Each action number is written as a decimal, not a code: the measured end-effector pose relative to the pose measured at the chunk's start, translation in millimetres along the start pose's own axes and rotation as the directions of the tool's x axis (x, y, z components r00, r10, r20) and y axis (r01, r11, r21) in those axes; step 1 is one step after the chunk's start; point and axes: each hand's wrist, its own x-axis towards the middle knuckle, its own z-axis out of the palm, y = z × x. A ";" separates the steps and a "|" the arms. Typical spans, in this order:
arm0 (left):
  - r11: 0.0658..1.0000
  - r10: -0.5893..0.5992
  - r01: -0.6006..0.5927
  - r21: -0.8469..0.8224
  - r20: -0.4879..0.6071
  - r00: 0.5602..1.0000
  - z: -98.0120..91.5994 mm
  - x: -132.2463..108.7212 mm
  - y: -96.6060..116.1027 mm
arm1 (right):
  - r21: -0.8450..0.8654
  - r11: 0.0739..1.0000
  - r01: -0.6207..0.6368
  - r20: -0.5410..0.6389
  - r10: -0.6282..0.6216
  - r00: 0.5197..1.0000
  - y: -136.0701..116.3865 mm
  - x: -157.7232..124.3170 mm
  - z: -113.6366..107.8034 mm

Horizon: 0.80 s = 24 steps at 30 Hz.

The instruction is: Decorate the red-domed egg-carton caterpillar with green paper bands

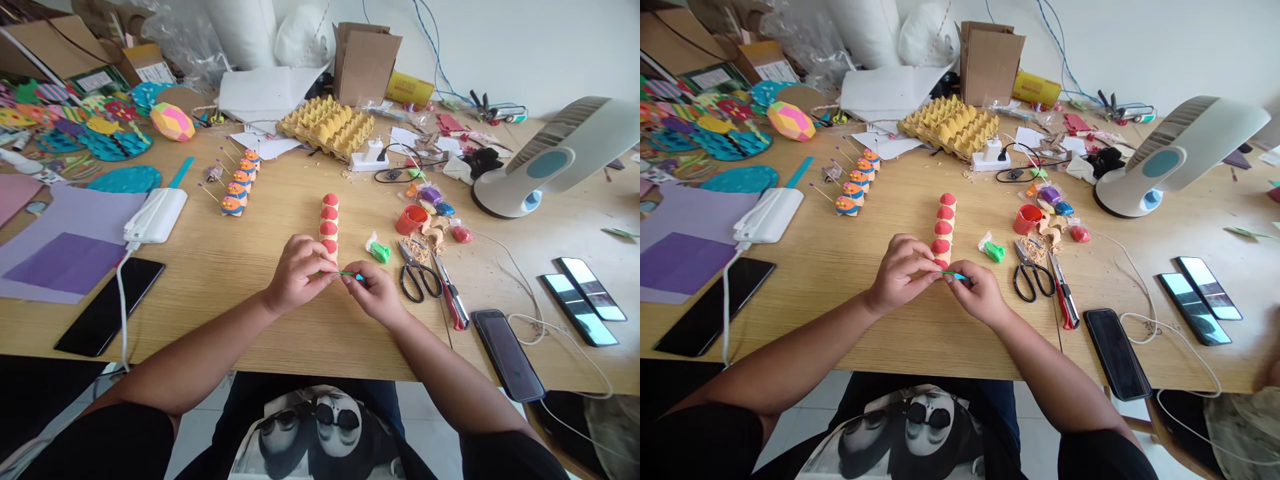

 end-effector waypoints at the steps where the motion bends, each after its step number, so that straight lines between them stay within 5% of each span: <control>1: 1.000 0.009 -0.009 -0.003 -0.008 1.000 -0.1 0.0 0.1 | 0.001 1.000 0.002 0.001 -0.002 1.000 -0.4 -0.1 -0.1; 24: 1.000 -0.001 0.001 -0.002 0.034 0.999 -0.6 -1.6 1.1 | -0.045 0.998 0.034 -0.012 -0.034 0.999 3.2 -0.1 0.2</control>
